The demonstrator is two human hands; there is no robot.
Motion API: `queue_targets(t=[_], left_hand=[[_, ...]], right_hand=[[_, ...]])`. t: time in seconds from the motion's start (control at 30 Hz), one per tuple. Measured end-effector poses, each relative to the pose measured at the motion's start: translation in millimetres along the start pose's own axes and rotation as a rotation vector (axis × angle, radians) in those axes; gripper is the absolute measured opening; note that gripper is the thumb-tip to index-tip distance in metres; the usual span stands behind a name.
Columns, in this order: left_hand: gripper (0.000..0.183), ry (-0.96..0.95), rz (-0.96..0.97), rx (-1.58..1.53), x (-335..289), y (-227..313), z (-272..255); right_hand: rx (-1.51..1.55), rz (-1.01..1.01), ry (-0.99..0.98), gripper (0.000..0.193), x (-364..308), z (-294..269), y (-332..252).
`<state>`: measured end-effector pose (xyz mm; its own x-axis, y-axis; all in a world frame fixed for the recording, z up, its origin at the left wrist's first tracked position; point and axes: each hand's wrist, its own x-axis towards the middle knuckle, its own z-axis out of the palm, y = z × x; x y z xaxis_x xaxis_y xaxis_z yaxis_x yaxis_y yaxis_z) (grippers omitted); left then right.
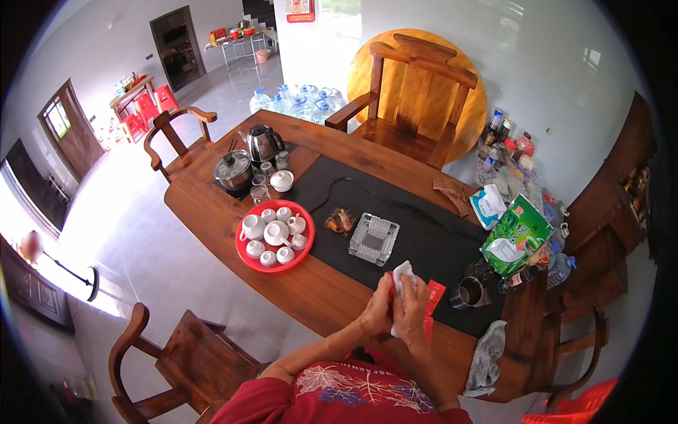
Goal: The person wipes a clear square glass ashtray with a white cloth, then proceeds to wipe several small red rectangular packets. The person handles the items one at a time, rotating them to clean different sides before placing them back on the table.
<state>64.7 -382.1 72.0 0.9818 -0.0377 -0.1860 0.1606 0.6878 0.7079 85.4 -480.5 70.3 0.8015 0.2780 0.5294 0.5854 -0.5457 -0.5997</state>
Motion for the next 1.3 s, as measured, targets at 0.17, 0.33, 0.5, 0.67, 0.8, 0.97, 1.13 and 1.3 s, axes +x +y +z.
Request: queue_targets(t=[0.17,0.33,0.5,0.67,0.8,0.97,1.13,1.3], left_hand=[[0.07,0.151,-0.273,-0.107,-8.7,30.1,3.4],[0.051,0.013,-0.14,-0.123,9.1,-2.5,-12.5],[0.052,0.16,-0.185,-0.186,5.4,13.6,5.2],[0.06,0.191,-0.074,-0.21,15.2,25.4,-6.0],[0.058,0.079,0.015,-0.299,25.8,17.1,-10.7],[0.045,-0.001,0.039,-0.349,23.5,20.1,-2.0],[0.047,-0.041,0.034,-0.439,30.6,17.0,-17.4],[0.05,-0.067,0.127,-0.414,32.6,43.0,-26.2]], right_hand=[[0.001,-0.134,-0.019,0.034,-8.3,5.8,-18.8],[-0.011,-0.121,-0.003,0.027,22.0,2.9,-8.8],[-0.051,-0.063,0.028,0.029,16.2,8.5,-7.5],[-0.075,-0.147,-0.012,0.039,1.8,10.3,-23.6],[-0.092,-0.144,0.068,0.043,12.9,2.7,-22.0],[-0.131,-0.091,0.097,0.039,32.9,-5.7,-24.1],[-0.176,-0.121,0.059,0.04,17.9,-4.4,-18.4],[-0.028,-0.128,-0.158,0.033,-18.1,-10.1,-6.5]])
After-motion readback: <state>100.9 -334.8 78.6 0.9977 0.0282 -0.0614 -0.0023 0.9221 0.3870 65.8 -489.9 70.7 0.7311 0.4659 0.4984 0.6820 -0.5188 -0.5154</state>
